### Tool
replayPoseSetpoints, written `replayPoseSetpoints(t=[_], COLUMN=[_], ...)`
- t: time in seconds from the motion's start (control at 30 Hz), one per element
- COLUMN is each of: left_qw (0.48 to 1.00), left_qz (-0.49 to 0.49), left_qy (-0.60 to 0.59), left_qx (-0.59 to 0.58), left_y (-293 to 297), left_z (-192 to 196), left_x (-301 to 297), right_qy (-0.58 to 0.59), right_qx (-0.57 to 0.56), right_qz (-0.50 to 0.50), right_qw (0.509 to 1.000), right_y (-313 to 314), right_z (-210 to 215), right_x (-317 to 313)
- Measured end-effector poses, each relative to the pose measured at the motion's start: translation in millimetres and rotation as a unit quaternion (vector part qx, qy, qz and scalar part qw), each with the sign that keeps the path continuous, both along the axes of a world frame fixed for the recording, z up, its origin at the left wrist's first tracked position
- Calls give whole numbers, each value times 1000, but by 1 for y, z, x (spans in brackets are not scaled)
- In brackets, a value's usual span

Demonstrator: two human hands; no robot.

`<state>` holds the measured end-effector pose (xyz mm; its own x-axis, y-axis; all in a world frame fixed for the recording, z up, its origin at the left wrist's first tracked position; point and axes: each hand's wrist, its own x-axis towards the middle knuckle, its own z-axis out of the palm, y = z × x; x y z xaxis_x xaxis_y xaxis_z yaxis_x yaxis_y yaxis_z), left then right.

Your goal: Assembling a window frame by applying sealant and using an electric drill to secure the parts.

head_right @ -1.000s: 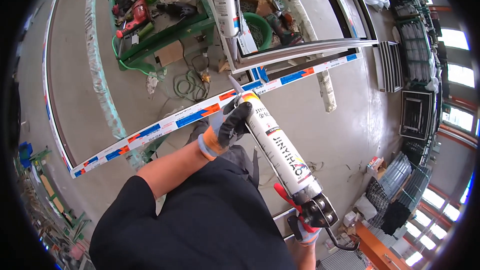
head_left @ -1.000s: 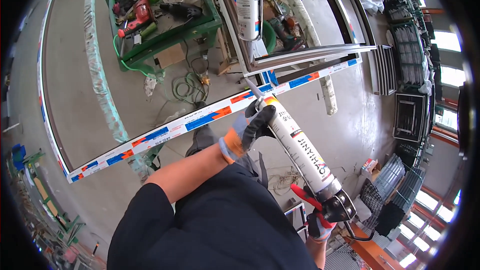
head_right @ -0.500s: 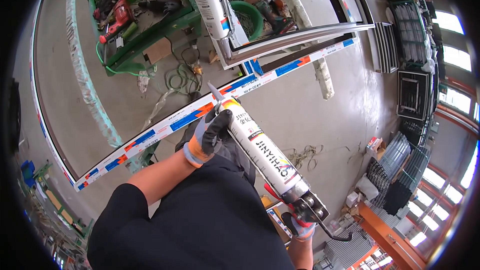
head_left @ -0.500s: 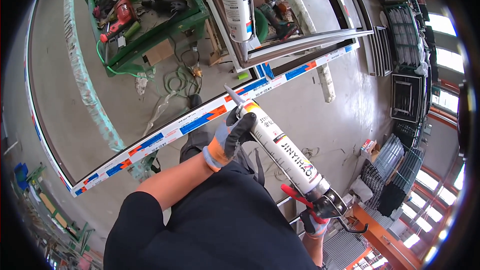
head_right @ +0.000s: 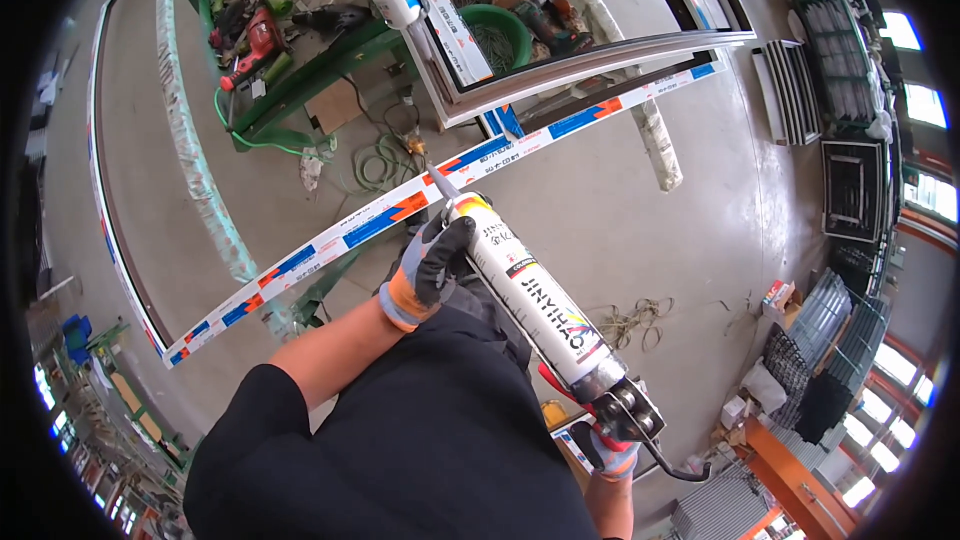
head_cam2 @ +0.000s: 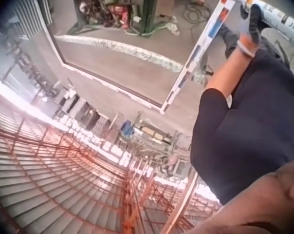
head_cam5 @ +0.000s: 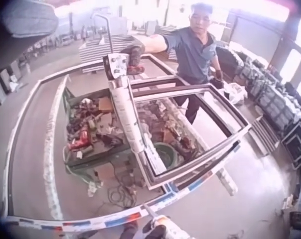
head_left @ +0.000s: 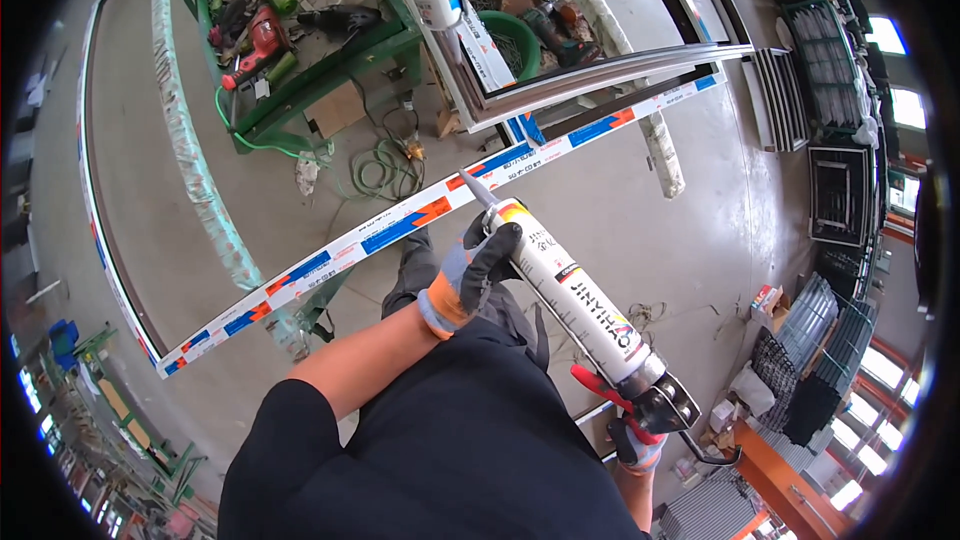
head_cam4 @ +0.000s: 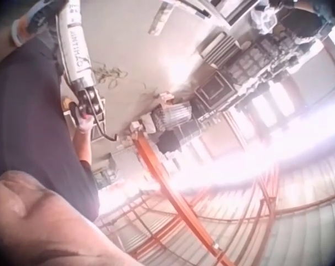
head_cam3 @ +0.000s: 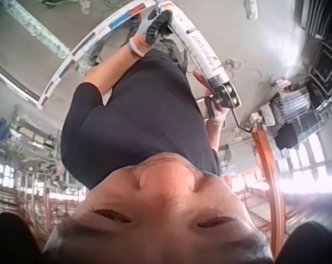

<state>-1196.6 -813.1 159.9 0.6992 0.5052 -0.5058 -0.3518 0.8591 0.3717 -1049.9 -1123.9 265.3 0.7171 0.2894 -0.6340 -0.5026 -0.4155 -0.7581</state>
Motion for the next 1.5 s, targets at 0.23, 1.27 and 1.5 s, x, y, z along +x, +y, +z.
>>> replayPoseSetpoints(t=[0.23, 1.27, 1.5], left_qw=[999, 995, 996], left_qz=[-6, 16, -6], left_qy=[18, 79, 79], left_qx=[32, 61, 32], left_y=[-29, -130, -138], left_z=[9, 6, 13], left_x=[21, 106, 111], right_qy=[-252, -113, -105], right_qx=[45, 250, 223], right_qz=[322, 239, 183], right_qw=[911, 931, 952], right_y=[-44, -76, -88], right_z=[-9, -7, -11], right_x=[36, 87, 84])
